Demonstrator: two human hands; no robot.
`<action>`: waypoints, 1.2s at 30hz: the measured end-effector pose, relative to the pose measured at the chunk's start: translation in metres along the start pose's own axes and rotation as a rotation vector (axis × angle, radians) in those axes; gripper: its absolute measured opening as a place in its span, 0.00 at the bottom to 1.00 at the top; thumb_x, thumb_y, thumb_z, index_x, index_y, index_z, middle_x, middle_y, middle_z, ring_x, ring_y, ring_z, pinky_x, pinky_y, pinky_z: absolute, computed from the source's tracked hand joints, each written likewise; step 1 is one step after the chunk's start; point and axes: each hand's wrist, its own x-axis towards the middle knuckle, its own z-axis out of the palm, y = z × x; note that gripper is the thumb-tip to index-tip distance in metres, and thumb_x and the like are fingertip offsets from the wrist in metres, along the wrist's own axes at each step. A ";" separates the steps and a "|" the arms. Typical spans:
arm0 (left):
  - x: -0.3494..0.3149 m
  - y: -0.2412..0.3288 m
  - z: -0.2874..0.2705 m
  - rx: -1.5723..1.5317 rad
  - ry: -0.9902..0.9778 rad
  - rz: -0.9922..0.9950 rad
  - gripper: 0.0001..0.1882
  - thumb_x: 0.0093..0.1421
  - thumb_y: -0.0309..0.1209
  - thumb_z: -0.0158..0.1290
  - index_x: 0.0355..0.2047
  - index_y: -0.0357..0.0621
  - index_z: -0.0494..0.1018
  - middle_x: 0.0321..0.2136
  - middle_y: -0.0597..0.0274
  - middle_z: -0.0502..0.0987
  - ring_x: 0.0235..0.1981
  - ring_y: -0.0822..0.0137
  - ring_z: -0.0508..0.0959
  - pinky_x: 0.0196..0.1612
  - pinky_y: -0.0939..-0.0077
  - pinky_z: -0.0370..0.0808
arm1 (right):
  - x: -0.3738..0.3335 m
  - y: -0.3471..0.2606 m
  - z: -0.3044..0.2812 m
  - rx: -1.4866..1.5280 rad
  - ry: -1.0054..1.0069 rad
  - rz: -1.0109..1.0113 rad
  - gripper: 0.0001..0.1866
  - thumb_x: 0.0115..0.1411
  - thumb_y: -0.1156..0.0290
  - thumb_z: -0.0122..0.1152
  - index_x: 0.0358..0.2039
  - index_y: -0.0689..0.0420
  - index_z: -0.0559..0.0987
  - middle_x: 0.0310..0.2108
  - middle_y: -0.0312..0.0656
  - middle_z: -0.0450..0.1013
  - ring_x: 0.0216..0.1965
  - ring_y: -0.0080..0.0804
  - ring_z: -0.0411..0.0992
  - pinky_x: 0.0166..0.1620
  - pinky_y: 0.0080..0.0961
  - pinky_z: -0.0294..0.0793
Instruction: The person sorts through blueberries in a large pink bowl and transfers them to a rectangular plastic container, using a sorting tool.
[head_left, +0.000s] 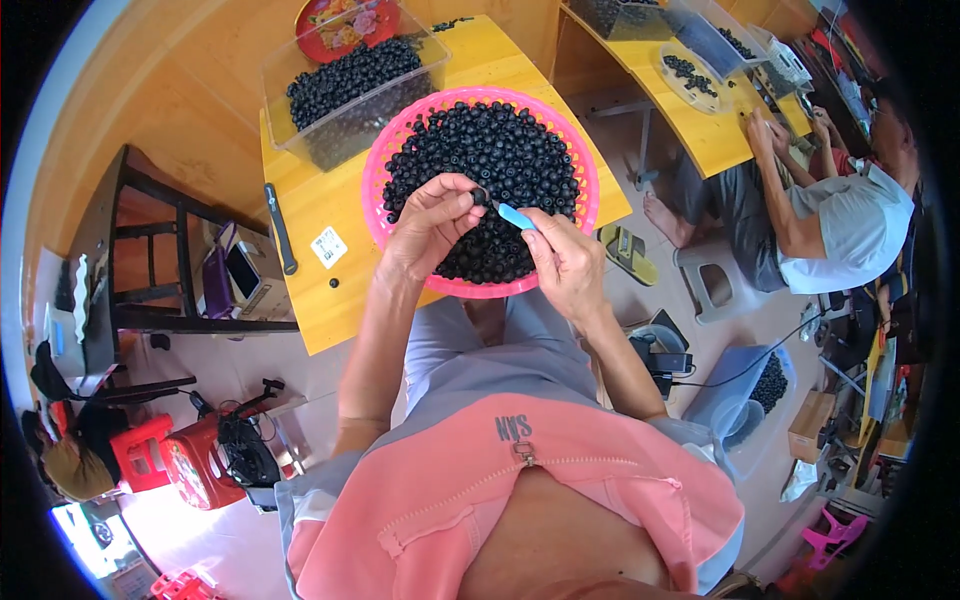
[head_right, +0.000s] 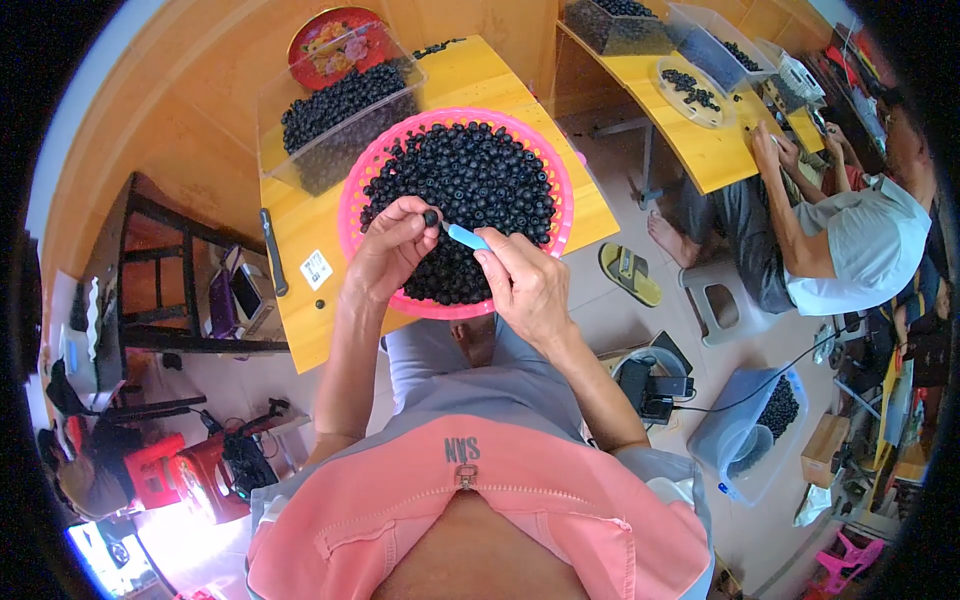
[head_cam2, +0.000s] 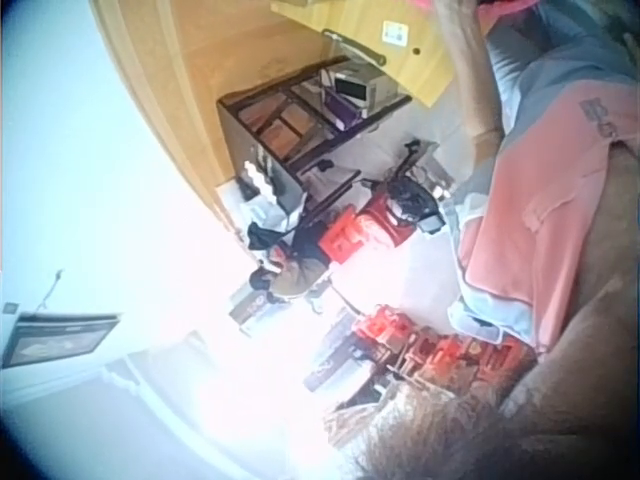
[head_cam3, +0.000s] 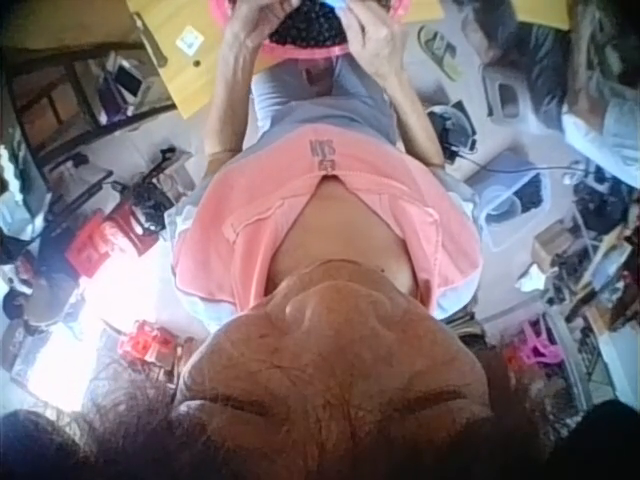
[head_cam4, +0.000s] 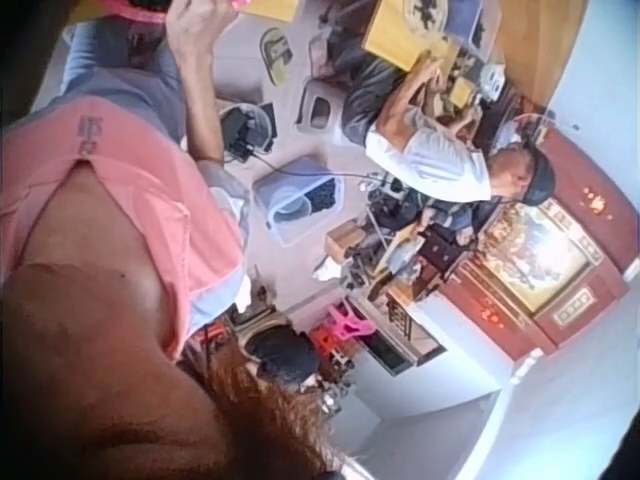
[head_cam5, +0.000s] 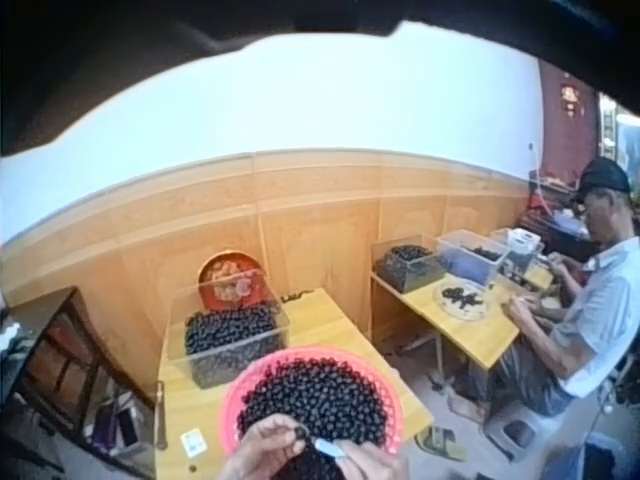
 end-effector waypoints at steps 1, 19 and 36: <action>0.000 -0.001 0.001 -0.013 -0.009 0.001 0.07 0.54 0.20 0.52 0.35 0.40 0.72 0.31 0.62 0.76 0.32 0.71 0.77 0.37 0.80 0.76 | 0.000 0.001 0.001 0.002 -0.005 -0.015 0.09 0.54 0.72 0.57 0.37 0.56 0.76 0.19 0.40 0.68 0.18 0.36 0.68 0.21 0.30 0.65; -0.004 -0.005 0.006 0.020 -0.016 0.015 0.07 0.52 0.20 0.55 0.33 0.38 0.73 0.31 0.59 0.76 0.32 0.70 0.77 0.39 0.78 0.75 | 0.003 -0.001 -0.002 -0.021 -0.048 -0.098 0.10 0.55 0.75 0.54 0.39 0.59 0.76 0.18 0.41 0.66 0.17 0.33 0.66 0.21 0.27 0.64; -0.019 0.008 0.023 -0.086 -0.212 -0.072 0.06 0.49 0.21 0.58 0.29 0.39 0.73 0.30 0.55 0.74 0.27 0.70 0.74 0.33 0.79 0.73 | 0.010 0.032 -0.010 -0.180 0.000 -0.163 0.11 0.54 0.70 0.58 0.39 0.57 0.76 0.19 0.42 0.67 0.18 0.38 0.68 0.21 0.32 0.66</action>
